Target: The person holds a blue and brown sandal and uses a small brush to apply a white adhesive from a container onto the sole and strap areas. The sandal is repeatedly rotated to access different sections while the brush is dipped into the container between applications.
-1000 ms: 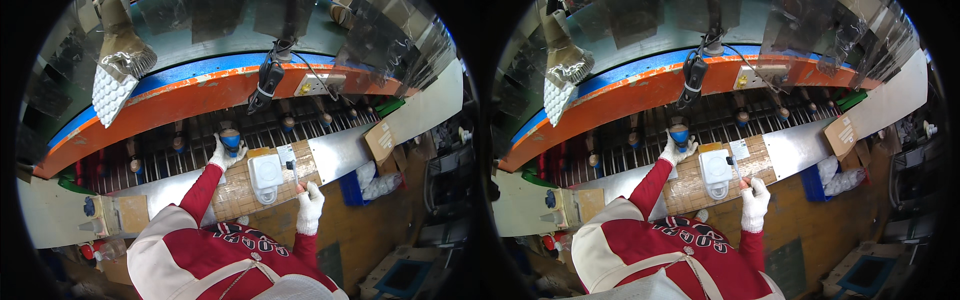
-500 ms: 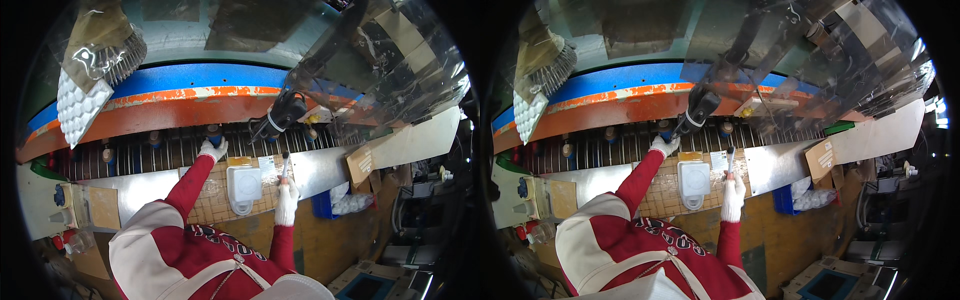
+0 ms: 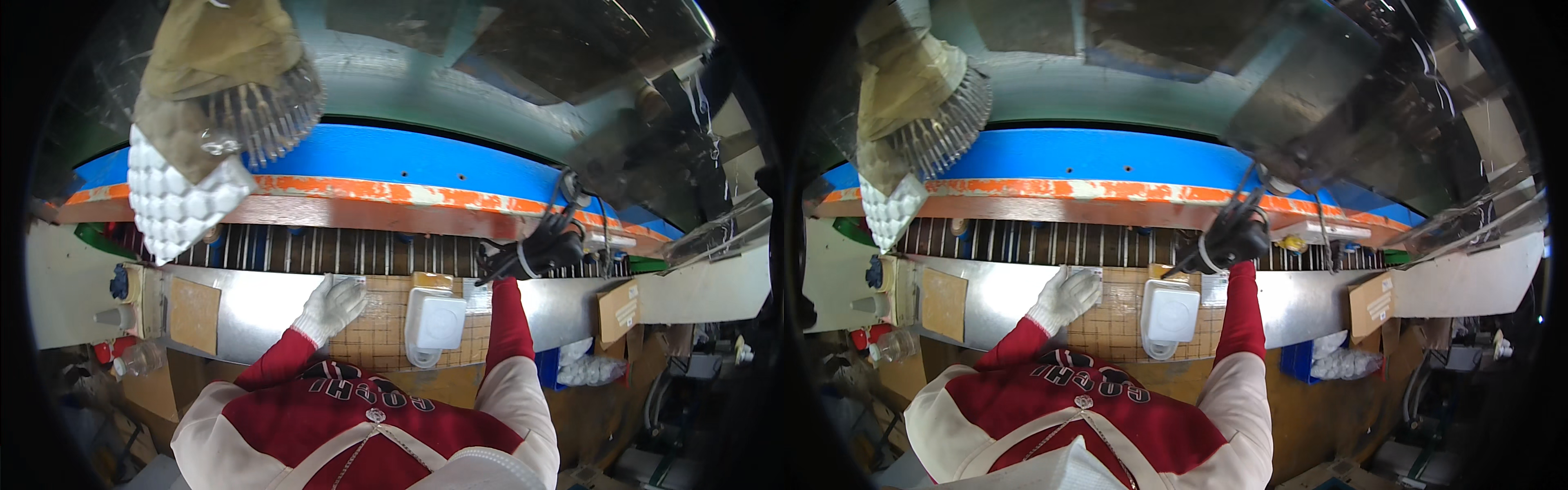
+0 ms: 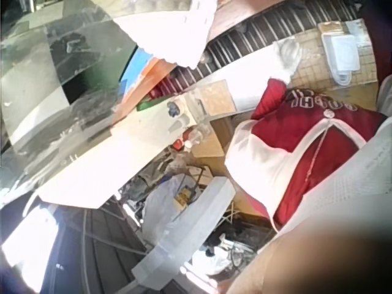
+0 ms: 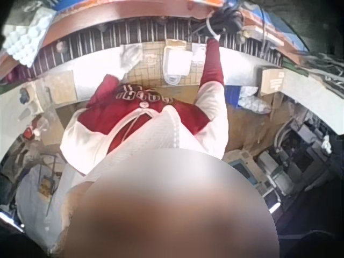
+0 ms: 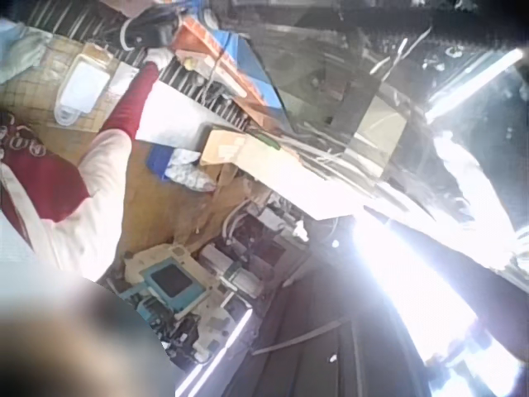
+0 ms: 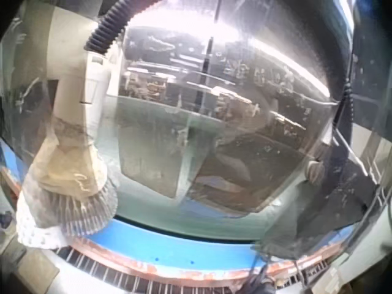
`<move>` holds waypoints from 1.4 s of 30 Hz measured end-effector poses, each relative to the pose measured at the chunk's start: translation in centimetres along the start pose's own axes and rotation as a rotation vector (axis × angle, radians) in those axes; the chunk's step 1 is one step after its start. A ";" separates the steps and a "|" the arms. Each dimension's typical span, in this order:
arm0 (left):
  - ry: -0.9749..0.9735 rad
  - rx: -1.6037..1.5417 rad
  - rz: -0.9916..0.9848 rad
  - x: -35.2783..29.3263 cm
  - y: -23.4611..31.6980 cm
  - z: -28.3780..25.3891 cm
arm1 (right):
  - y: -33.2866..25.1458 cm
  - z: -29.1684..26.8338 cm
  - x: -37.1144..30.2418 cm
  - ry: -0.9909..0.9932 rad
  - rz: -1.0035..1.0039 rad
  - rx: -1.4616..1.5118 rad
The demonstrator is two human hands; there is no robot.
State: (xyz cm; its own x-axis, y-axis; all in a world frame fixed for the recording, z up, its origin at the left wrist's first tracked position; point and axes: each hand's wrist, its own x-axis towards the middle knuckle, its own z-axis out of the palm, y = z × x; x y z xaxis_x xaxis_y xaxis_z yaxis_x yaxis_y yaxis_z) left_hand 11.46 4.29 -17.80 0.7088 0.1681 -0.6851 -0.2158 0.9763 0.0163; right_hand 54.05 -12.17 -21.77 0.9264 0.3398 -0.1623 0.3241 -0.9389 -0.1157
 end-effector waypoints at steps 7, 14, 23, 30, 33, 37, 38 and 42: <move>-0.034 0.064 0.128 -4.8 2.3 -2.6 | -1.5 -2.1 2.2 -0.045 0.012 0.017; -0.227 0.241 -0.008 -5.3 1.1 1.4 | 4.2 -7.6 -4.8 -0.182 0.113 1.023; -0.657 0.673 -0.091 -8.4 -6.8 6.2 | 3.4 -12.8 -31.4 -0.291 -0.144 1.627; -0.657 0.725 -0.220 -13.1 -8.1 -1.1 | 2.3 -9.8 -43.3 -0.282 -0.021 1.493; -0.631 0.648 -0.141 -14.0 -7.6 -4.9 | 4.7 -6.3 -43.9 -0.070 -0.046 1.193; -0.678 0.519 0.074 -15.2 -5.3 -6.9 | 7.2 -2.0 -45.0 0.137 -0.114 0.498; -0.712 0.480 0.147 -15.6 -4.3 -6.9 | 7.3 -1.1 -45.0 0.139 -0.085 0.454; -0.847 0.386 0.365 -17.3 -0.2 -6.0 | 7.0 1.5 -43.9 0.174 -0.023 0.343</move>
State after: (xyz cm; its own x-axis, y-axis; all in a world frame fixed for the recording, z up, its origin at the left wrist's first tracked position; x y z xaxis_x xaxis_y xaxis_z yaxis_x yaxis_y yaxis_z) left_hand -4.82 0.32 -10.34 0.9200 0.3613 0.1519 -0.3893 0.7975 0.4609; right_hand 15.36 -33.53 -16.89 0.9477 0.3189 0.0098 0.2900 -0.8482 -0.4431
